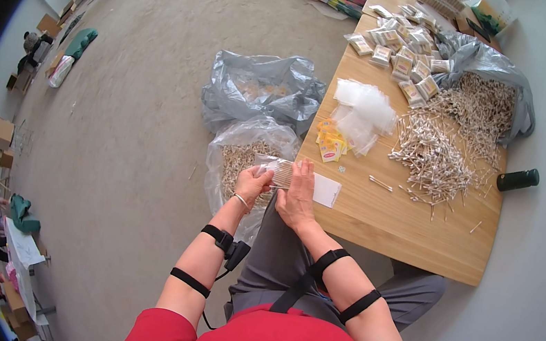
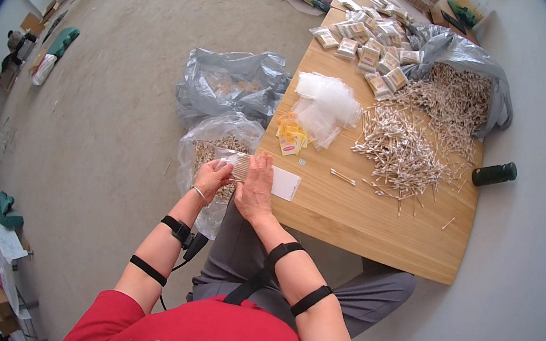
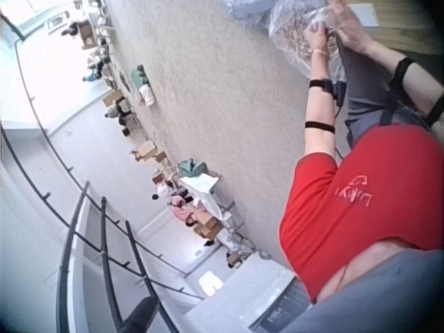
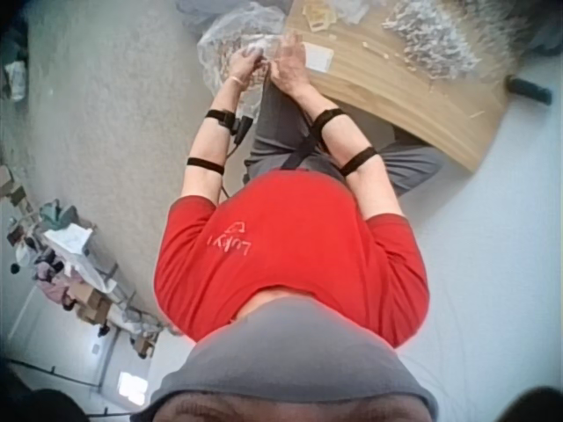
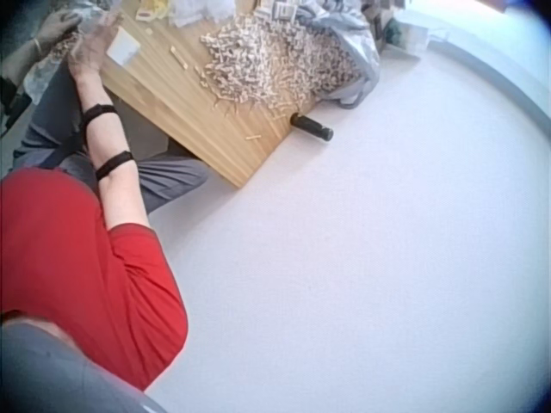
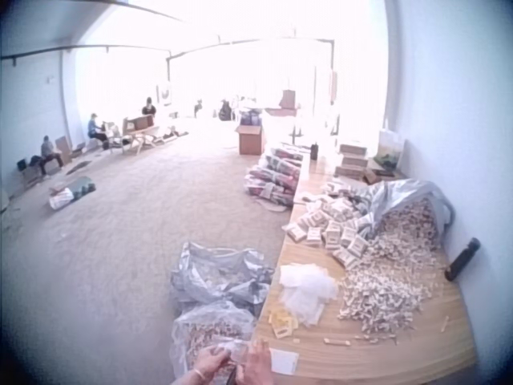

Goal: Counting and packaging cotton swabs into small plastic bags at a production table.

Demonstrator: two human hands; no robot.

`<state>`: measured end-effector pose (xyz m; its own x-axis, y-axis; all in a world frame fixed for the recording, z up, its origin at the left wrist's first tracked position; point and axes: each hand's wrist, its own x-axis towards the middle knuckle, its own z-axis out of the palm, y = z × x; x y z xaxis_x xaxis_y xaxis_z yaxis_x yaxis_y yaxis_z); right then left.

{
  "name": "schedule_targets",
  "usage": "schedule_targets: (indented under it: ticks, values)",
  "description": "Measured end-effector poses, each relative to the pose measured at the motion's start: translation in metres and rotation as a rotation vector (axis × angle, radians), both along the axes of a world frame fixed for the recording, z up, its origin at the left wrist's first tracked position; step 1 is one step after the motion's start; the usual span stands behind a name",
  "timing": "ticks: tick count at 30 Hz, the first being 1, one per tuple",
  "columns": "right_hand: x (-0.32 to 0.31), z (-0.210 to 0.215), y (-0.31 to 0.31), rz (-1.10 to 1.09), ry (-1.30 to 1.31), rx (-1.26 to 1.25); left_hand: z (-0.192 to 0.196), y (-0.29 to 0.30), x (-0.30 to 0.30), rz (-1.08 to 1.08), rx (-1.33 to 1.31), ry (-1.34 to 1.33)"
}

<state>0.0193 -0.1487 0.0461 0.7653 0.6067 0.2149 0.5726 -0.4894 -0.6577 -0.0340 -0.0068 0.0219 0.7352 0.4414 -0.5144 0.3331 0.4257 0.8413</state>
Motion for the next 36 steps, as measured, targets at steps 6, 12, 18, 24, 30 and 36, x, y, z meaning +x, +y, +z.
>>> schedule_targets:
  ticks: [6,12,18,24,30,36]
  values:
    - [0.004,0.01,-0.021,0.055,-0.085,0.006,0.012,-0.012,0.003,0.039,0.008,-0.02]
    - [0.005,0.005,-0.019,0.042,-0.177,0.028,0.007,-0.013,0.005,0.049,0.099,0.003]
    - [0.008,0.004,-0.023,0.028,-0.209,-0.06,0.011,-0.02,0.008,0.09,0.142,0.006]
    - [0.01,0.003,-0.037,-0.07,-0.245,-0.146,0.006,-0.017,0.005,0.11,0.174,0.003]
    - [0.014,0.005,-0.039,-0.098,-0.318,-0.202,0.005,-0.018,0.008,0.111,0.176,-0.011]
    - [0.013,0.006,-0.033,-0.065,-0.389,-0.229,0.008,-0.02,0.008,0.117,0.161,-0.013]
